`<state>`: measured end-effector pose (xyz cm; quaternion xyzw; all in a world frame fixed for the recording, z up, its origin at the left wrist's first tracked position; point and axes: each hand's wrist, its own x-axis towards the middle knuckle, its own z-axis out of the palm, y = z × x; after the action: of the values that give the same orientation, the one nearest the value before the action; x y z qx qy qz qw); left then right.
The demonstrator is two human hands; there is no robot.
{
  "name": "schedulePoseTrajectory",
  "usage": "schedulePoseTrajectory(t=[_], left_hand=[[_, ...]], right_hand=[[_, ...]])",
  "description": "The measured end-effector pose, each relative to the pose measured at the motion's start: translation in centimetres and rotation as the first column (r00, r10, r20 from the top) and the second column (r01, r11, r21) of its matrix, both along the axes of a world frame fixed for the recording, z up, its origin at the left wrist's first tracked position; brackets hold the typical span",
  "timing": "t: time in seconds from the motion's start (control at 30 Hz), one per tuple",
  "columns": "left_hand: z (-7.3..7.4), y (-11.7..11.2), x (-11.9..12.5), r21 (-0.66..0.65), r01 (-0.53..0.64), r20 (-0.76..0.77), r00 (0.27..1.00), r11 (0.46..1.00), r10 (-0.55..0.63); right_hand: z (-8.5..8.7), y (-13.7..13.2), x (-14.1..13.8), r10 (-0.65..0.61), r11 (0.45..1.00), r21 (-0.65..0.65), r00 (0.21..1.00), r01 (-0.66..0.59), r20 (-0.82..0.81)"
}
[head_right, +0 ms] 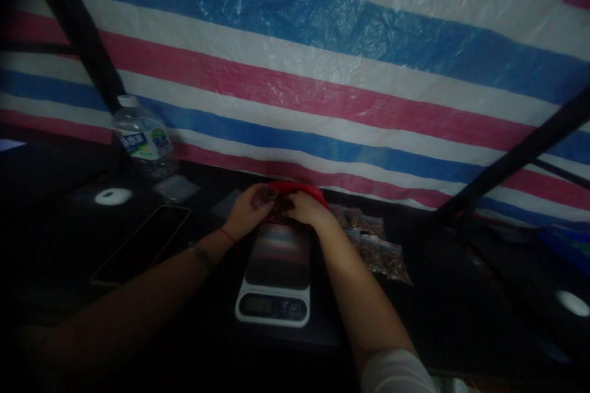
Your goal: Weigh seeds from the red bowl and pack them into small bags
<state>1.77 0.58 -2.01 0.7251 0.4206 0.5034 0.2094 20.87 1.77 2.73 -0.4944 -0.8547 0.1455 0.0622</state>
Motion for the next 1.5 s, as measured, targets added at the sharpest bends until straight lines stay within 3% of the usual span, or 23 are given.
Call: schedulePoseTrajectory(t=[0.13, 0.23, 0.57, 0.67, 0.77, 1.0, 1.1, 1.23, 1.5], left_hand=[[-0.2, 0.0, 0.0, 0.011, 0.015, -0.038, 0.999, 1.000, -0.015], [-0.3, 0.2, 0.0, 0.007, 0.026, -0.079, 0.997, 1.000, -0.025], [-0.5, 0.5, -0.2, -0.008, -0.003, -0.184, 0.983, 1.000, 0.001], [-0.5, 0.5, -0.3, -0.012, -0.006, -0.188, 0.982, 1.000, 0.003], [-0.5, 0.5, -0.3, -0.014, -0.002, -0.194, 0.981, 1.000, -0.001], [-0.4, 0.5, -0.3, -0.015, -0.002, -0.190, 0.982, 1.000, -0.001], [-0.2, 0.4, -0.2, -0.032, 0.006, -0.186, 0.982, 0.999, -0.011], [-0.1, 0.4, -0.2, -0.045, 0.001, -0.187, 0.982, 0.999, -0.009], [-0.3, 0.3, -0.1, -0.011, 0.045, -0.255, 0.966, 0.999, -0.046]], right_hand=[[-1.7, 0.2, -1.0, 0.068, 0.998, -0.005, 0.994, -0.069, -0.085], [-2.1, 0.6, -1.0, 0.072, 0.997, -0.005, 0.995, -0.072, -0.063], [0.6, -0.2, 1.3, -0.057, 0.995, -0.072, 0.993, 0.064, 0.101], [0.4, -0.5, 1.5, -0.133, 0.975, -0.149, 0.967, 0.167, 0.215], [-0.6, -0.1, 1.5, -0.165, 0.968, -0.134, 0.940, 0.212, 0.297], [-1.1, 0.7, 1.1, -0.176, 0.984, -0.021, 0.982, 0.178, 0.061], [-1.0, 0.7, 1.1, -0.115, 0.993, -0.034, 0.993, 0.114, -0.030], [-1.6, 0.7, 1.1, -0.091, 0.991, -0.106, 0.995, 0.088, -0.028], [-2.0, 0.6, 0.2, -0.056, 0.998, -0.038, 0.997, 0.054, -0.050]])
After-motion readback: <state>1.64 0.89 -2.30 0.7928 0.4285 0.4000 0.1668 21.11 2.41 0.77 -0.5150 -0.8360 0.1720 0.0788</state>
